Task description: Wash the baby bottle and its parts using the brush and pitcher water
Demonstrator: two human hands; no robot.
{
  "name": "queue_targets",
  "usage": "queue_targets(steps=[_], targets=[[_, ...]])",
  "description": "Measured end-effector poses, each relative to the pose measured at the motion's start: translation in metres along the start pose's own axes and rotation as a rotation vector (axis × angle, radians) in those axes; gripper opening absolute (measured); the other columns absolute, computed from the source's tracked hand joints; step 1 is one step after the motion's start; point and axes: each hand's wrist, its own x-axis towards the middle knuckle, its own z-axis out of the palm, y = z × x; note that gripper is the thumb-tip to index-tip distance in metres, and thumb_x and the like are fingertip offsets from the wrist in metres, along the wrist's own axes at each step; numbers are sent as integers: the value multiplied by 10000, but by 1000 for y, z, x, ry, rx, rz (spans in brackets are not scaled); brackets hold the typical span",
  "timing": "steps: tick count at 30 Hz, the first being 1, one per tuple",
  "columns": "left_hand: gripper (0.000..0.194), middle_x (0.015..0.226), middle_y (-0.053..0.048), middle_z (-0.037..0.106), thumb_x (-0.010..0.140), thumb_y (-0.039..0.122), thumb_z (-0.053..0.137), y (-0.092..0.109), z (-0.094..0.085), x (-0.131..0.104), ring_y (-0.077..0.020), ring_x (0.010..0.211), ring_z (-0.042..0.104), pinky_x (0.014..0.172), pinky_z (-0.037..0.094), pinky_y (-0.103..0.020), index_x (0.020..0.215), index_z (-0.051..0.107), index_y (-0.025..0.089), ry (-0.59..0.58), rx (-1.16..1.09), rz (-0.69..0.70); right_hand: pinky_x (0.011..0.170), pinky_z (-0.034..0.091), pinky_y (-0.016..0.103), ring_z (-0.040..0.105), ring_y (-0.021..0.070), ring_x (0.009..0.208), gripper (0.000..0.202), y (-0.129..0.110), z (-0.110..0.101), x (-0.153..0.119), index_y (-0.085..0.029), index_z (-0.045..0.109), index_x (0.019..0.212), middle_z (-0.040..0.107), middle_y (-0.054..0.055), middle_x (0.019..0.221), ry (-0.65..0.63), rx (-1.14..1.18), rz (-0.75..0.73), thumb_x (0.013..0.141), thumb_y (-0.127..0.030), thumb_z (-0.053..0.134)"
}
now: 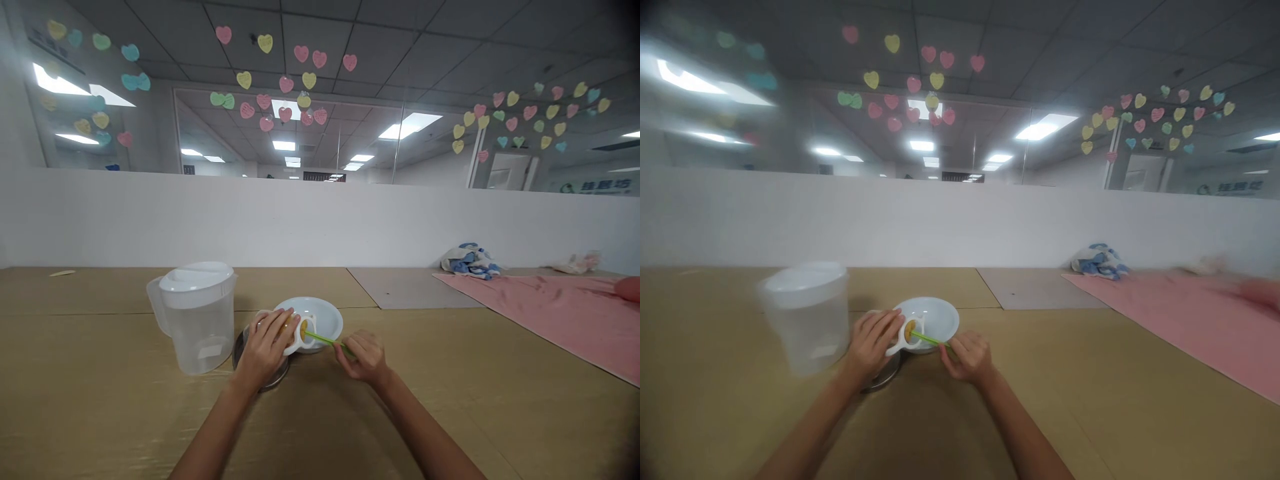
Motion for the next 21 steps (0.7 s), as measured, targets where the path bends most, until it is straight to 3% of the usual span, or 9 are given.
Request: queue_targets(steps=[5,14,21], targets=[[324,1133,-80,629,835,187,512,7,1,3,-196,1079,539,967,336,-383,1153,562,226,-25,38,94,472,210,265,334,86,458,252,-2,-3,6,-193,421,579,398,-52,466,-17,-11,-73,761,-199,594],[314,1092,-88,646,838,173,527,-29,-7,-3,-216,1055,552,946,365,-390,1147,570,206,4,206,39,480,167,290,279,104,468,292,14,-10,6,-189,389,551,366,-34,457,-23,-44,-40,805,-150,528],[334,1100,-76,646,846,193,527,-28,-4,-6,-210,1068,550,977,333,-386,1177,554,223,-3,230,23,499,171,288,268,105,470,334,27,-15,4,-189,346,527,342,-28,456,-17,-72,-36,832,-127,465]])
